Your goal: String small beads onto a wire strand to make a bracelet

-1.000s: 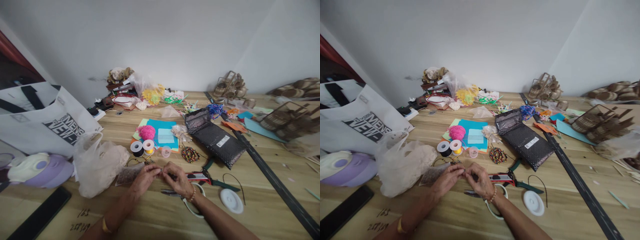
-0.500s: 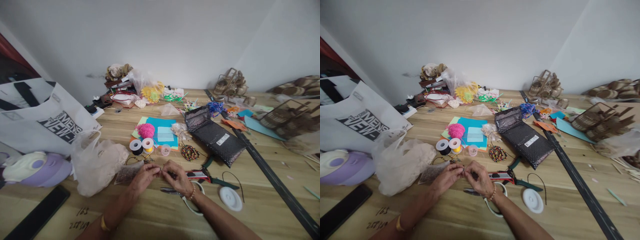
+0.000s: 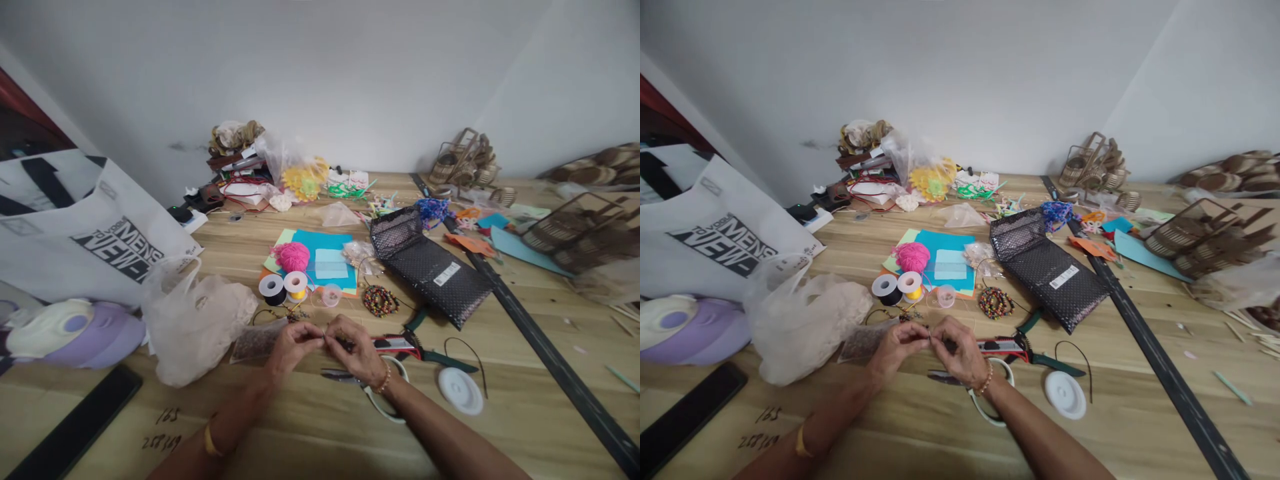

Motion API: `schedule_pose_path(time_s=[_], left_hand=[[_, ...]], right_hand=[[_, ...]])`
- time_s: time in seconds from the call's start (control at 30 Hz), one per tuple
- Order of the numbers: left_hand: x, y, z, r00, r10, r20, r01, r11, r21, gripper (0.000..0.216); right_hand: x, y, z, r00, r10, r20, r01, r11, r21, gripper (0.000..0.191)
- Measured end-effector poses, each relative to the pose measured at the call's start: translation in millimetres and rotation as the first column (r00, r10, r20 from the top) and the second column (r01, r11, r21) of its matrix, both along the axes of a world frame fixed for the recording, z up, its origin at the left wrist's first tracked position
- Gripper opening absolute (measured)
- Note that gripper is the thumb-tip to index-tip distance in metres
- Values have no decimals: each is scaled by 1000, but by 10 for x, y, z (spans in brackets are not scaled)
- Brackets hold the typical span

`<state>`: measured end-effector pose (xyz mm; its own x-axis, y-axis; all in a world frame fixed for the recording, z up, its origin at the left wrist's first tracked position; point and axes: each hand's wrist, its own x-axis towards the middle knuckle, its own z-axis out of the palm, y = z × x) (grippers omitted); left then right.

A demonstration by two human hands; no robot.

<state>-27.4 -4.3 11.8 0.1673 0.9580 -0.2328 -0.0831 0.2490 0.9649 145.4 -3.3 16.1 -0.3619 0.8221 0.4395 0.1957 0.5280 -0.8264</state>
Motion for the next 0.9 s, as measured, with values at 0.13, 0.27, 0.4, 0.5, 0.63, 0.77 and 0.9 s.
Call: schedule_pose_path(time_s=[0.13,0.27,0.4,0.5,0.63,0.77,0.9], left_hand=[[12,-41,24,992,38,-118,-21,989,144,10],[30,-71,62,970,98,-222,-24,949,315,4],[49,-81,129,970,141,-199,-54,920,389,9],[53,-83,166,979,157,-132,-99,925,367,11],[38,-71,146,984,120,-129,-87,968,237,7],[28,-46,57,996,72,42,-73,997,9,13],[47,-46,13,962,59,268,-16,987,-159,21]], right_hand=[[5,2,-14,1000,-13,2,13,1000,-26,16],[4,6,-8,1000,-27,-7,27,999,-36,15],[1,6,6,1000,-26,-9,26,999,-41,15],[-1,7,19,999,-32,-25,29,995,-91,16],[-2,10,33,997,-37,-64,29,991,-128,19],[-2,7,26,996,21,-89,-24,999,-33,16],[-9,7,4,995,29,-97,-27,999,21,16]])
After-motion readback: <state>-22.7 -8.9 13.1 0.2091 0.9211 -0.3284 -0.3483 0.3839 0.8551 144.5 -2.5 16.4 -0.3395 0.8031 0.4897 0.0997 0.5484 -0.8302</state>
